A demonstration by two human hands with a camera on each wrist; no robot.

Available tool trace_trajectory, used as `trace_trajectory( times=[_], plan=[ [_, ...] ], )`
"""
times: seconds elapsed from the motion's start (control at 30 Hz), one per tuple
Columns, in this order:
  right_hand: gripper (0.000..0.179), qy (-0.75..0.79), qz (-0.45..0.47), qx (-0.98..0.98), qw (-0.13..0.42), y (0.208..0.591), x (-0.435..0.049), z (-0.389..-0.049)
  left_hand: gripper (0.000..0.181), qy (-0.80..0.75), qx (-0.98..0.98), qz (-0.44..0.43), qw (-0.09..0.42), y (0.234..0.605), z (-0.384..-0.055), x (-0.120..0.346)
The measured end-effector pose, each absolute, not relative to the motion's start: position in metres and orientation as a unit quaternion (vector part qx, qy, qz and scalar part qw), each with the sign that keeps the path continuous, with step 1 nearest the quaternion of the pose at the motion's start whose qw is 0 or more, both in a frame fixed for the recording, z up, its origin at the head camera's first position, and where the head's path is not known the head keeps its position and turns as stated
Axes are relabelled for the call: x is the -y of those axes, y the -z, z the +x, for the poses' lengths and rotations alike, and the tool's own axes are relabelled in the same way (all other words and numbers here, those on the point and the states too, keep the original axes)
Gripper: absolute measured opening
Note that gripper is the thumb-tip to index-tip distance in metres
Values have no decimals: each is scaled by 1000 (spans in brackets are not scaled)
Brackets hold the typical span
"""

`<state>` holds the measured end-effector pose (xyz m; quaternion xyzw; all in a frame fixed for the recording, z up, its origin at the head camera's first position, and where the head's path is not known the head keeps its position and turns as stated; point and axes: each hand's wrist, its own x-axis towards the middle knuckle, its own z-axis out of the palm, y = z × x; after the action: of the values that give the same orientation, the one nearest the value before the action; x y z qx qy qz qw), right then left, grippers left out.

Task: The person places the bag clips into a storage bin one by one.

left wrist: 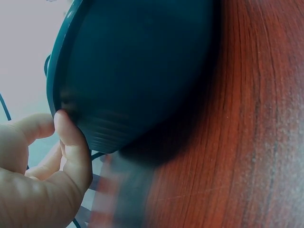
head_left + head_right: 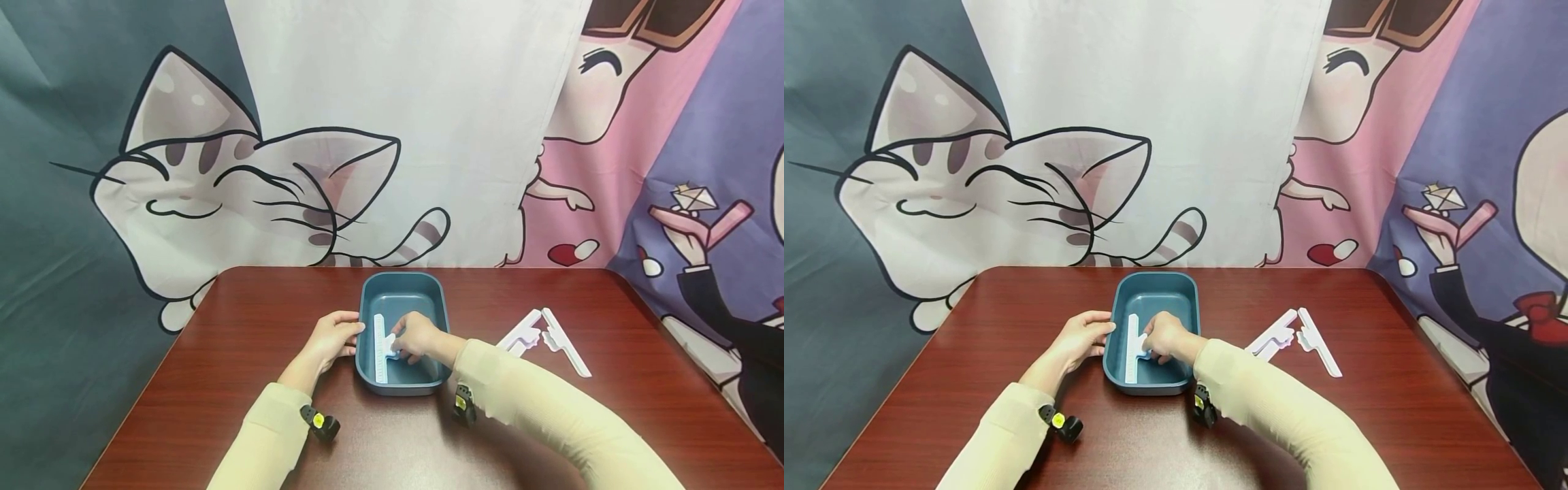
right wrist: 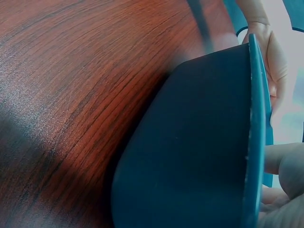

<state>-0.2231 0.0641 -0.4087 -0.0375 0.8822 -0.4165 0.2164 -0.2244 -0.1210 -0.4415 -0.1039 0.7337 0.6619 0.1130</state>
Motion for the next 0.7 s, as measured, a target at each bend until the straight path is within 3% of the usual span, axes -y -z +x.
trace_trajectory(
  times=[0.7],
  plan=[
    [39,442,-48,-866,228,402,-68,-224,41,-664,-731,-100,120,443,-225,122]
  ],
)
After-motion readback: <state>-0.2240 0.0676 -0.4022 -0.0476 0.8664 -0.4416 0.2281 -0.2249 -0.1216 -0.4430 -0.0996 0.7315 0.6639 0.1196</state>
